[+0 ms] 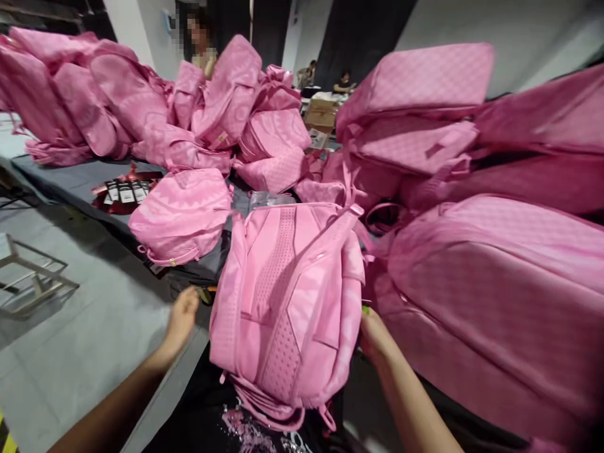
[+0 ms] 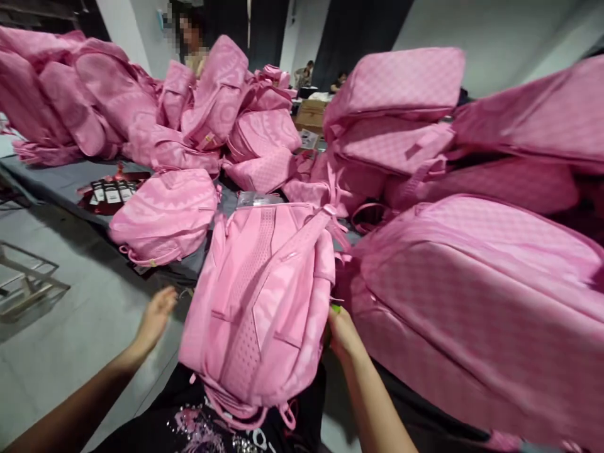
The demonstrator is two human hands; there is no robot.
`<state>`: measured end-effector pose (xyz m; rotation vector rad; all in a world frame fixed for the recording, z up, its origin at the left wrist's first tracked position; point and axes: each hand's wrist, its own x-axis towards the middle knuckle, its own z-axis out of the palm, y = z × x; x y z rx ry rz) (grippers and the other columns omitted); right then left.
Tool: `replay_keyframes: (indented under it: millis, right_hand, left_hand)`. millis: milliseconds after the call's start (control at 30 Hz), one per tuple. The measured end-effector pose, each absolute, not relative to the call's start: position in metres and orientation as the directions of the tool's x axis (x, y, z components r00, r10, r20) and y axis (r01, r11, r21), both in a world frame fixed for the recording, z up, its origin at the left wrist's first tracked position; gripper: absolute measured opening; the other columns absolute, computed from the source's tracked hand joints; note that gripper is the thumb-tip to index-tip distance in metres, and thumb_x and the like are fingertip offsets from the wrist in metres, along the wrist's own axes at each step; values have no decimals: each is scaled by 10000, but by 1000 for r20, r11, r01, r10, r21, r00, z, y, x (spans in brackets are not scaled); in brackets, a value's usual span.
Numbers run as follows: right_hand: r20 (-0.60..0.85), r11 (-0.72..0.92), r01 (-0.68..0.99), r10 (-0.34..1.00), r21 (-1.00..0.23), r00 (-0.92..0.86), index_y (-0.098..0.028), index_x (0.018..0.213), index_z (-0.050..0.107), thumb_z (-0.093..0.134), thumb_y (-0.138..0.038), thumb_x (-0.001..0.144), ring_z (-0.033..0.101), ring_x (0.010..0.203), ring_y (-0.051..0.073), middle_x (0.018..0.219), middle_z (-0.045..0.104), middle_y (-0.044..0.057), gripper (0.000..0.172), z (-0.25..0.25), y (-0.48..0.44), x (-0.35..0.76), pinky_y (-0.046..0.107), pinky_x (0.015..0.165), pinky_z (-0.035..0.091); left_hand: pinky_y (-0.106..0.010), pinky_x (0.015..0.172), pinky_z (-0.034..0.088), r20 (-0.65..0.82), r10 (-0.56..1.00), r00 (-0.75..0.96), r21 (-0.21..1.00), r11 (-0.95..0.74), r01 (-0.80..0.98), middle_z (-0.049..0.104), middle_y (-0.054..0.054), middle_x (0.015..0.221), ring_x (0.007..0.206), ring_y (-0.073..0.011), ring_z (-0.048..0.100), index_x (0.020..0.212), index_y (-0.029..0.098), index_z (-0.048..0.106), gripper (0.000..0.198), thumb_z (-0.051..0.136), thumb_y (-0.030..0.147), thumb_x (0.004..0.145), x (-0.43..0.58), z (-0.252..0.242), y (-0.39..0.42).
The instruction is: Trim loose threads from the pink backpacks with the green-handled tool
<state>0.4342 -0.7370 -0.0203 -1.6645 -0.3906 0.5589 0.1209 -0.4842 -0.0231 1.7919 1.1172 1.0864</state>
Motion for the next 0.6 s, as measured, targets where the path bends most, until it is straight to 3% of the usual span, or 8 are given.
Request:
replay_keyframes:
  millis: [67,133,200,233,367,467,533,600]
  right_hand:
    - [-181,-209,-86,494,-974,850,-176,766,738,736,-509,758,691,709,253,665,718,85,333,-32,-747,429,377,694,583]
    - [-205,-243,-102,448,-965,871,-179,733,733,748,-472,706,686,697,276,631,709,94,294,-40,-746,427,381,672,573]
    - [-211,-281,-96,412,-955,886,-165,723,722,745,-460,687,671,668,269,618,698,85,299,-43,-744,431,378,656,554]
    - [-207,-306,-84,399,-948,893,-158,704,713,754,-457,674,655,640,258,607,688,78,303,-42,-747,434,370,634,537]
    - [-151,-435,-1,310,-900,939,-198,577,653,830,-402,608,539,502,191,475,570,27,272,-9,-789,437,295,503,378]
    - [43,-583,170,225,-795,974,-236,763,723,808,-531,677,504,460,179,477,560,12,319,33,-821,415,273,452,273]
    - [133,-578,320,342,-751,930,-232,1043,740,668,-652,802,548,464,187,574,658,30,490,57,-818,394,261,428,300]
    - [118,-362,372,563,-855,818,-173,1227,677,479,-652,940,611,487,192,612,696,37,592,66,-789,379,263,437,414]
  left_hand:
    - [-517,1054,487,378,857,350,829,-481,283,640,-164,1277,1189,-270,625,1312,162,574,577,390,603,989,131,-26,-490]
    - [-531,1178,368,497,546,674,623,-765,160,527,-148,1475,1402,-283,474,1426,216,506,588,400,596,990,157,-23,-510]
    - [-581,1226,270,351,60,935,380,-921,-84,369,-162,1598,1525,-330,270,1475,208,474,658,459,618,960,193,-28,-542]
    - [-577,1235,257,254,-66,965,306,-941,-145,304,-184,1623,1545,-337,200,1470,176,484,645,453,585,972,211,-35,-559]
    - [-562,1253,254,74,-137,988,162,-976,-147,167,-193,1656,1556,-334,116,1478,164,491,677,389,606,976,247,-79,-599]
    - [-590,1222,315,94,-141,986,107,-983,-151,238,-170,1647,1546,-341,178,1430,216,548,654,425,635,944,245,-101,-601]
    - [-568,1191,370,191,-174,966,82,-978,-192,328,-176,1614,1522,-359,266,1346,237,618,624,466,652,906,242,-101,-600]
    - [-526,1151,424,306,-236,922,78,-959,-271,479,-168,1518,1434,-358,431,1251,258,671,523,517,598,884,246,-90,-596]
